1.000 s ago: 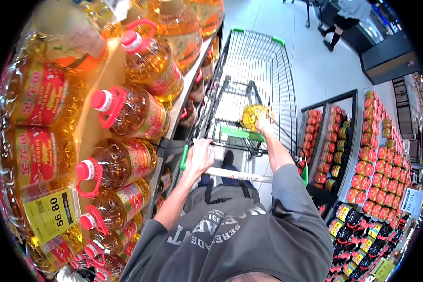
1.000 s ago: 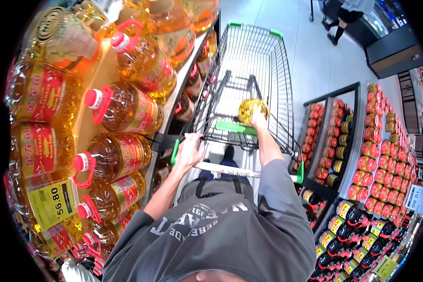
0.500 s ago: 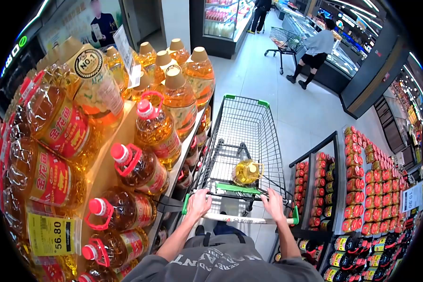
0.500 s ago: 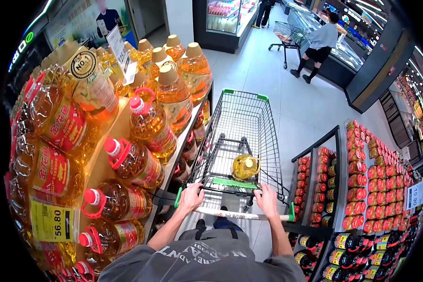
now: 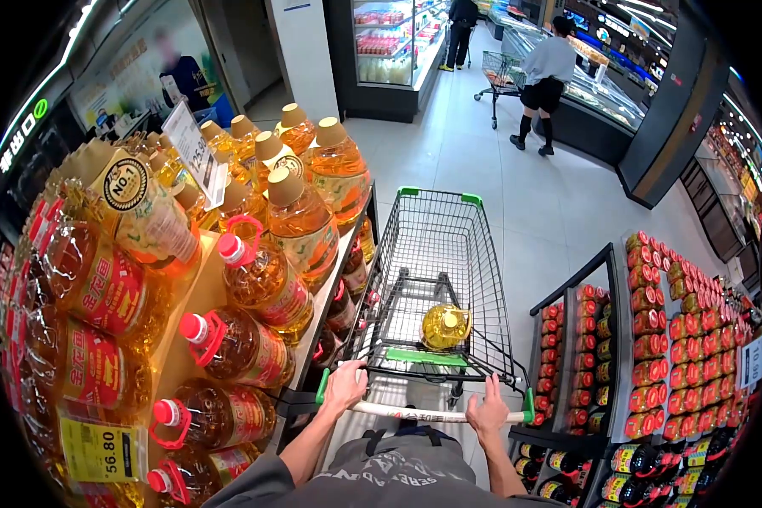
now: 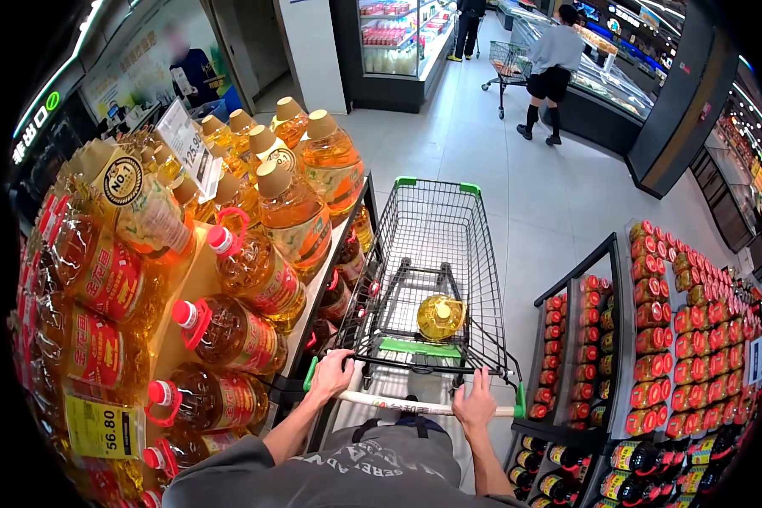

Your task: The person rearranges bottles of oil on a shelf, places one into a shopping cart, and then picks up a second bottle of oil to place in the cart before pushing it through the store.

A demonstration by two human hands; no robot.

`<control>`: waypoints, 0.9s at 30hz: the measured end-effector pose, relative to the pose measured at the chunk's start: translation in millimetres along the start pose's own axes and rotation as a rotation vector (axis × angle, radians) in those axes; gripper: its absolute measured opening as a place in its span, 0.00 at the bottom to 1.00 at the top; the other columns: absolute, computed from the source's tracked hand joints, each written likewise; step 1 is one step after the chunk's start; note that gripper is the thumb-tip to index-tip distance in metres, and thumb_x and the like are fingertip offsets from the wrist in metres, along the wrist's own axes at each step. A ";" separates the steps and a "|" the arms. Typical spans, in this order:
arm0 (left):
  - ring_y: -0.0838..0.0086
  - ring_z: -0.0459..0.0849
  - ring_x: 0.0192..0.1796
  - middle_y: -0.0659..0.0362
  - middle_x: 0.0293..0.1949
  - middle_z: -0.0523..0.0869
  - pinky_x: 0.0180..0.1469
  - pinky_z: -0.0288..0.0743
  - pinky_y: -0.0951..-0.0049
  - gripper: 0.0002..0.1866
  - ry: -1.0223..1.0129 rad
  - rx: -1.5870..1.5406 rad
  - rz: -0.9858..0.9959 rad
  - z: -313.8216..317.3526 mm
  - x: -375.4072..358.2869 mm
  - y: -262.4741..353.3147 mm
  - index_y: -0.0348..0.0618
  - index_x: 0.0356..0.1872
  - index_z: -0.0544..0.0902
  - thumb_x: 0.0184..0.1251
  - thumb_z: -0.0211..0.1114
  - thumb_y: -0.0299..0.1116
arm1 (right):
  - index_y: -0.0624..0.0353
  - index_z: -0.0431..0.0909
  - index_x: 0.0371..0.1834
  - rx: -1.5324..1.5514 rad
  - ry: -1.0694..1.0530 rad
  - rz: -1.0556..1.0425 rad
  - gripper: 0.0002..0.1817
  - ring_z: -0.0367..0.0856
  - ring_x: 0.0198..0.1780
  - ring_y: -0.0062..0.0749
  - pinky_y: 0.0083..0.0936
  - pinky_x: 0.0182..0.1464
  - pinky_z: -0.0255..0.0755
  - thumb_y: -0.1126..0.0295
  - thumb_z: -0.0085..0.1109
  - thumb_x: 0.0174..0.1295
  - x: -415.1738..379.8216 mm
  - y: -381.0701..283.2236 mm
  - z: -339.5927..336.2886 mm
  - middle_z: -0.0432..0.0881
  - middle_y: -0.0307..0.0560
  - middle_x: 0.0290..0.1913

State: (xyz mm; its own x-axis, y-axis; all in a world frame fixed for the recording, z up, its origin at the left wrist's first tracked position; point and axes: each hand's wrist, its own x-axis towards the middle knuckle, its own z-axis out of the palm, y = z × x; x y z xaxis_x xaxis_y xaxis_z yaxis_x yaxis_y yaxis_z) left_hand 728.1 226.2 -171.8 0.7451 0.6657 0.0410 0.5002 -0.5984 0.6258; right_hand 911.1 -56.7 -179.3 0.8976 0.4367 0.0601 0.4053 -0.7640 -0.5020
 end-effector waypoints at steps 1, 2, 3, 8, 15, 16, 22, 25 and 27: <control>0.50 0.83 0.50 0.44 0.47 0.84 0.54 0.76 0.57 0.16 -0.008 0.001 -0.009 -1.0 4.9 1.8 0.40 0.49 0.82 0.63 0.58 0.37 | 0.61 0.71 0.62 -0.011 0.026 -0.036 0.30 0.83 0.42 0.56 0.46 0.43 0.77 0.61 0.57 0.54 5.1 1.4 3.1 0.68 0.53 0.70; 0.50 0.83 0.50 0.44 0.47 0.84 0.54 0.76 0.57 0.17 -0.020 0.008 -0.027 -2.4 9.8 5.1 0.40 0.49 0.82 0.63 0.58 0.37 | 0.61 0.71 0.62 -0.012 0.025 -0.028 0.30 0.83 0.42 0.56 0.46 0.43 0.77 0.61 0.57 0.54 8.8 2.4 3.4 0.68 0.53 0.70; 0.50 0.83 0.50 0.44 0.47 0.84 0.54 0.76 0.56 0.17 -0.013 0.008 -0.021 -0.8 15.5 5.2 0.40 0.49 0.82 0.64 0.58 0.37 | 0.61 0.71 0.62 -0.016 -0.009 -0.013 0.31 0.83 0.42 0.57 0.46 0.43 0.77 0.60 0.57 0.54 16.3 1.2 3.7 0.68 0.53 0.70; 0.51 0.83 0.50 0.45 0.46 0.85 0.54 0.76 0.57 0.16 0.015 0.042 0.012 7.2 47.4 6.9 0.40 0.48 0.82 0.63 0.58 0.37 | 0.62 0.68 0.65 -0.054 -0.070 -0.022 0.34 0.84 0.42 0.57 0.47 0.44 0.77 0.57 0.55 0.54 53.0 1.5 7.6 0.64 0.54 0.72; 0.50 0.83 0.49 0.44 0.45 0.85 0.53 0.76 0.55 0.16 0.024 0.089 0.022 11.6 102.1 17.2 0.39 0.47 0.82 0.63 0.58 0.37 | 0.62 0.66 0.67 -0.046 -0.103 -0.009 0.35 0.83 0.45 0.59 0.49 0.49 0.76 0.57 0.52 0.54 116.0 -1.4 16.1 0.62 0.52 0.73; 0.49 0.83 0.49 0.44 0.45 0.85 0.53 0.76 0.55 0.16 0.019 0.098 0.016 12.2 110.4 19.2 0.40 0.47 0.81 0.63 0.57 0.37 | 0.63 0.66 0.67 -0.043 -0.114 -0.006 0.35 0.83 0.45 0.59 0.49 0.49 0.76 0.57 0.52 0.55 126.1 -4.0 14.5 0.62 0.52 0.73; 0.49 0.83 0.47 0.44 0.43 0.85 0.50 0.77 0.54 0.15 0.072 0.087 0.060 26.9 164.6 14.9 0.41 0.47 0.81 0.63 0.58 0.37 | 0.64 0.67 0.65 -0.045 -0.083 -0.022 0.34 0.82 0.47 0.60 0.49 0.54 0.73 0.59 0.52 0.54 188.7 -5.6 25.7 0.64 0.54 0.72; 0.48 0.82 0.49 0.43 0.45 0.84 0.53 0.76 0.54 0.15 0.039 0.074 0.015 27.5 191.2 21.3 0.42 0.48 0.81 0.63 0.58 0.38 | 0.62 0.67 0.65 -0.051 -0.095 -0.022 0.34 0.82 0.48 0.60 0.48 0.55 0.73 0.59 0.52 0.54 218.2 -16.2 17.4 0.64 0.53 0.72; 0.48 0.82 0.50 0.44 0.46 0.84 0.53 0.76 0.53 0.15 0.054 0.093 0.021 31.5 209.3 22.6 0.43 0.48 0.80 0.63 0.58 0.38 | 0.62 0.69 0.65 -0.063 -0.080 -0.024 0.33 0.81 0.51 0.58 0.47 0.56 0.72 0.59 0.52 0.54 240.6 -14.0 24.5 0.66 0.52 0.72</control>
State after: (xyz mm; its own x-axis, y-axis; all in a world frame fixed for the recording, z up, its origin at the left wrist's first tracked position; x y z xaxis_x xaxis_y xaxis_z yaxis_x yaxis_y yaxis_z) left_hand 909.3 337.9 -173.6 0.7324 0.6740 0.0968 0.5254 -0.6498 0.5493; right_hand 1117.2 70.7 -179.0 0.8717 0.4900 0.0015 0.4391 -0.7798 -0.4462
